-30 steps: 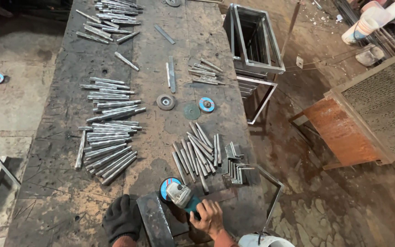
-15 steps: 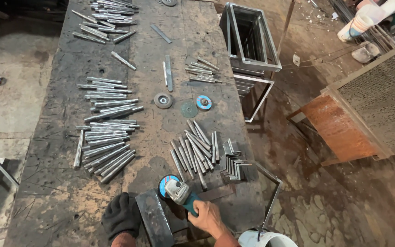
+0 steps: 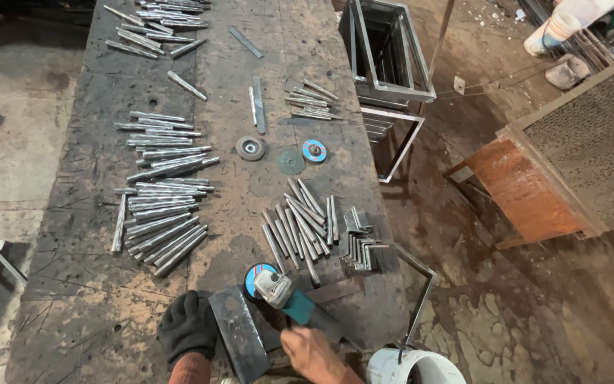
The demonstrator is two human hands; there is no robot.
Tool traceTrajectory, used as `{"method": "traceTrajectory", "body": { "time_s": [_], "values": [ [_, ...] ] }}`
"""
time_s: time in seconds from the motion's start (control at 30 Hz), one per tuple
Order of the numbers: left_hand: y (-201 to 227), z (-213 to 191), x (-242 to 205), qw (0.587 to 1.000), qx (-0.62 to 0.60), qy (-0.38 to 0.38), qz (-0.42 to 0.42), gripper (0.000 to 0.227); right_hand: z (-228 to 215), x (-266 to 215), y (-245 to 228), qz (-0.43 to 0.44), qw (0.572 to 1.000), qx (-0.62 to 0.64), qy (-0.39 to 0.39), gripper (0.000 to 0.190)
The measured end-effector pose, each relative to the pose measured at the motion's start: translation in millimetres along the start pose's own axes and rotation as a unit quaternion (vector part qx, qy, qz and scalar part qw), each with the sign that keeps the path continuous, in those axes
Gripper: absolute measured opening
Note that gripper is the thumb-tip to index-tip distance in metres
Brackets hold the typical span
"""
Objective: The recorder is using a handheld angle grinder to smooth or sharpen the ends of numerous small metal rods on a workbench in a furniture manufacturing facility.
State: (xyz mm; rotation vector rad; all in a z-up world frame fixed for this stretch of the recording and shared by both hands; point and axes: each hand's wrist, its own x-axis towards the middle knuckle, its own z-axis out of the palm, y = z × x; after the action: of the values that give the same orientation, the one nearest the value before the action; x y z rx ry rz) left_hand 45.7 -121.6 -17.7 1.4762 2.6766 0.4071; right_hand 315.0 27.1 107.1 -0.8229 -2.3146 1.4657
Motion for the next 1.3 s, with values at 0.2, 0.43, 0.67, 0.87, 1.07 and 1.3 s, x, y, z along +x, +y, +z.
{"method": "traceTrajectory", "body": {
  "time_s": [0.2, 0.43, 0.67, 0.87, 1.07, 1.3],
  "values": [
    [43, -18, 102, 1.0, -0.003, -0.005, 0.001, 0.055, -24, 6, -51, -0.257, 0.793, -0.417, 0.363, 0.032],
    [45, -2, 121, 1.0, 0.003, 0.019, -0.003, 0.052, -21, 6, -44, -0.285, 0.745, -0.456, 0.396, 0.038],
    [49, -11, 120, 1.0, 0.007, -0.001, -0.003, 0.054, -10, 5, -16, -0.272, 0.75, -0.446, 0.406, 0.036],
    [49, -17, 117, 1.0, 0.009, 0.012, 0.001, 0.056, -10, 14, -28, -0.184, 0.818, -0.385, 0.386, 0.092],
    [47, -10, 117, 1.0, -0.012, 0.017, 0.005, 0.054, -7, 16, 1, -0.055, 0.876, -0.346, 0.332, 0.137],
    [48, -15, 121, 1.0, -0.021, 0.012, 0.007, 0.057, 3, 17, 46, -0.021, 0.901, -0.316, 0.297, 0.102]
  ]
}}
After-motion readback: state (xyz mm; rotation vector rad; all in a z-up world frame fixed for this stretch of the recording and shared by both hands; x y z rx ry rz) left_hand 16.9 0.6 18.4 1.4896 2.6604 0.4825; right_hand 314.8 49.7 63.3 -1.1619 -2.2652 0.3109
